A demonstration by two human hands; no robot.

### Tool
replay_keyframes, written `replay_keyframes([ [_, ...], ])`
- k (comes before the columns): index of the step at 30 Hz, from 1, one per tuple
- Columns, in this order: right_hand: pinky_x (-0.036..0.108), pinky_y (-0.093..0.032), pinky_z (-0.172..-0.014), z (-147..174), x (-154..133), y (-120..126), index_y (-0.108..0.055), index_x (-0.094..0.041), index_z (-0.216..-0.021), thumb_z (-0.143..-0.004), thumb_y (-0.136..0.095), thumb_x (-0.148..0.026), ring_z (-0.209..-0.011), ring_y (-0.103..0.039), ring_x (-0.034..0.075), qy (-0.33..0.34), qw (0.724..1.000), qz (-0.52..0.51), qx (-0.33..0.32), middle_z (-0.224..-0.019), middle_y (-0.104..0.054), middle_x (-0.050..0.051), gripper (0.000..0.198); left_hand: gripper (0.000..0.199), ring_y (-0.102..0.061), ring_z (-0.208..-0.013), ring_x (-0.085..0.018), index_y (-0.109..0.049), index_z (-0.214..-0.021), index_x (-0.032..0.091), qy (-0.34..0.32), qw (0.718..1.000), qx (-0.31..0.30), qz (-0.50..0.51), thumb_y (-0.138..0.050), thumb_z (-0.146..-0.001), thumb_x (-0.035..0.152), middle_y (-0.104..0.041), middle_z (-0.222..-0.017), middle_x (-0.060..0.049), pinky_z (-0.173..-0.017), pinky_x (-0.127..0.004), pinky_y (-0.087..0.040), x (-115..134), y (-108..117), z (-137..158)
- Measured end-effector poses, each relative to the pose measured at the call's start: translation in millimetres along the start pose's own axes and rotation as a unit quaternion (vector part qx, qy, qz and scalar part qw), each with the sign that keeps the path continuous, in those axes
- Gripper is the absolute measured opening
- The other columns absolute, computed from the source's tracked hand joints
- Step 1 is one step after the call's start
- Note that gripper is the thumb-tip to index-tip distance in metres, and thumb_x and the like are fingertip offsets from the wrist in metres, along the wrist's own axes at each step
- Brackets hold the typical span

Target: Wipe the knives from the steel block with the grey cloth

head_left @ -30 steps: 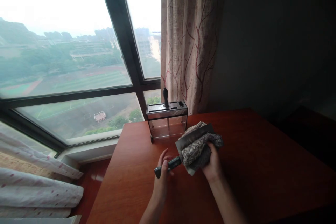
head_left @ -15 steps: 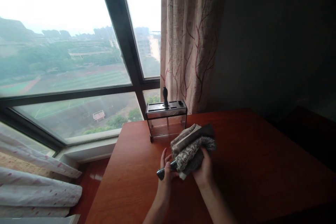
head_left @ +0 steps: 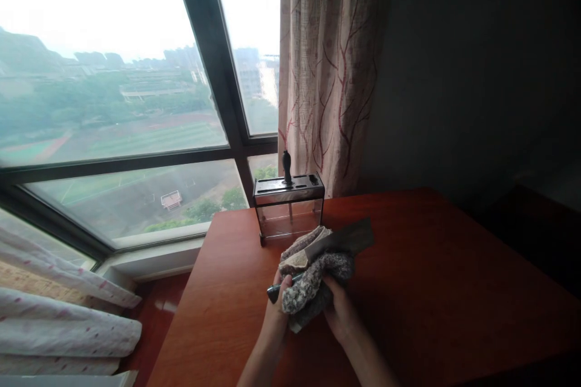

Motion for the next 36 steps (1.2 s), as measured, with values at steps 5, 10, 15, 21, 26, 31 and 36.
replay_keyframes([
  [5, 0.040, -0.050, -0.091, -1, -4, 11, -0.070, -0.023, -0.099, -0.070, -0.077, -0.032, -0.100, -0.066, 0.023, -0.041, 0.999, -0.012, -0.028, -0.101, -0.074, 0.002, 0.031, 0.065, -0.067, -0.098, -0.026, -0.054, -0.130, 0.027, 0.025, 0.999, 0.016, 0.032, -0.076, -0.069, 0.033, -0.072, -0.109, -0.006, -0.085, -0.036, -0.053, 17, -3, 6],
  [10, 0.044, -0.048, -0.093, 0, -20, 22, -0.069, -0.024, -0.099, -0.059, -0.084, -0.025, -0.099, -0.066, 0.025, -0.027, 0.995, -0.024, -0.093, -0.101, -0.074, 0.003, 0.042, 0.063, -0.069, -0.094, -0.025, -0.053, -0.130, 0.025, 0.027, 0.998, 0.025, 0.050, -0.074, -0.071, 0.031, -0.072, -0.109, -0.006, -0.082, -0.035, -0.055, 28, -4, 5],
  [15, 0.044, -0.046, -0.094, 1, -41, 28, -0.067, -0.026, -0.101, -0.050, -0.089, -0.018, -0.099, -0.066, 0.024, 0.028, 0.994, -0.017, -0.104, -0.103, -0.073, 0.004, 0.056, 0.060, -0.070, -0.089, -0.025, -0.054, -0.130, 0.024, 0.046, 0.998, 0.001, 0.037, -0.072, -0.073, 0.029, -0.073, -0.106, -0.007, -0.081, -0.036, -0.055, 34, 1, 4],
  [21, 0.042, -0.050, -0.088, -4, -41, 28, -0.067, -0.025, -0.098, -0.049, -0.089, -0.024, -0.099, -0.066, 0.026, 0.020, 0.998, -0.001, -0.065, -0.099, -0.074, 0.003, 0.054, 0.065, -0.070, -0.090, -0.026, -0.053, -0.131, 0.024, 0.068, 0.997, -0.038, 0.028, -0.076, -0.070, 0.027, -0.074, -0.104, -0.008, -0.084, -0.037, -0.054, 39, 6, -1],
  [26, 0.038, -0.053, -0.084, -6, -33, 22, -0.065, -0.028, -0.106, -0.061, -0.083, -0.026, -0.093, -0.068, 0.022, 0.050, 0.999, 0.003, -0.012, -0.098, -0.074, -0.001, 0.048, 0.061, -0.070, -0.093, -0.028, -0.052, -0.133, 0.025, 0.096, 0.994, -0.026, 0.054, -0.071, -0.077, 0.034, -0.073, -0.106, -0.008, -0.086, -0.039, -0.053, 28, 16, -8],
  [31, 0.035, -0.054, -0.082, -1, -32, 6, -0.063, -0.033, -0.112, -0.066, -0.081, -0.027, -0.096, -0.066, 0.021, 0.066, 0.998, -0.012, -0.019, -0.103, -0.073, -0.003, 0.050, 0.063, -0.067, -0.100, -0.028, -0.055, -0.129, 0.024, 0.080, 0.984, 0.002, 0.160, -0.063, -0.076, 0.057, -0.075, -0.100, -0.009, -0.088, -0.037, -0.052, 14, 29, -7],
  [36, 0.033, -0.054, -0.082, 3, -29, -10, -0.064, -0.030, -0.111, -0.069, -0.078, -0.036, -0.098, -0.065, 0.021, 0.076, 0.996, -0.054, 0.005, -0.104, -0.072, -0.001, 0.045, 0.030, -0.066, -0.099, -0.021, -0.067, -0.106, 0.032, 0.028, 0.975, -0.023, 0.220, -0.070, -0.077, 0.038, -0.074, -0.098, -0.003, -0.090, -0.032, -0.050, -10, 22, 6],
])
Point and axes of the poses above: each hand's wrist, its own z-axis away from the middle knuckle, its own y-axis out of the back of the hand, x = y × z, the point moved 4 cm from there along -z, towards the middle knuckle
